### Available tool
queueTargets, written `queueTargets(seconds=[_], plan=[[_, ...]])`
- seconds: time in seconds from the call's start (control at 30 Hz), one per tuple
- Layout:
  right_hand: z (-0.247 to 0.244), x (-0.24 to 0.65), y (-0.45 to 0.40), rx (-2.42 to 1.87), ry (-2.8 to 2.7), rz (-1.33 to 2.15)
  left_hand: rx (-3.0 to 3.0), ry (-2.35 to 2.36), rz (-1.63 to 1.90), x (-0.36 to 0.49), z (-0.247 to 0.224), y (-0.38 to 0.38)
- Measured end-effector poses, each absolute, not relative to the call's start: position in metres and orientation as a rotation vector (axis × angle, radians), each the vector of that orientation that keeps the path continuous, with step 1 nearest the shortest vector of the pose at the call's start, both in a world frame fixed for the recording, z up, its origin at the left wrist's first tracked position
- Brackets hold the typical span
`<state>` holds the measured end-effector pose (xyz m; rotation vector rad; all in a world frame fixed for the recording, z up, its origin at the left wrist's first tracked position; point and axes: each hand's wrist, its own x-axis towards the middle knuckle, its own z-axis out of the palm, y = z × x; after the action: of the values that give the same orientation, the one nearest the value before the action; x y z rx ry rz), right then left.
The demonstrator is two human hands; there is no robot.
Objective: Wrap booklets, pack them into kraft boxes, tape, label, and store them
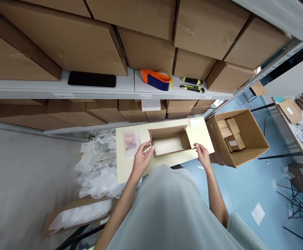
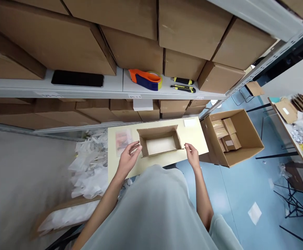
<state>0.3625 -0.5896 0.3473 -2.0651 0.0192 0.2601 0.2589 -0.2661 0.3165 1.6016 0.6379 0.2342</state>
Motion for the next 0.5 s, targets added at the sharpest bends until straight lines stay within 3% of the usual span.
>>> queueTargets(seconds=[0.2,0.5], plan=[[0.377,0.41,-0.572,-2.235,-0.31,0.374,1.871,0.753,0.275,0.252,0.349,-0.289],[0.353,0.431,-0.559,-2.322,-0.643,0.426,2.162,0.625,0.261,0.263,0.349,-0.319]])
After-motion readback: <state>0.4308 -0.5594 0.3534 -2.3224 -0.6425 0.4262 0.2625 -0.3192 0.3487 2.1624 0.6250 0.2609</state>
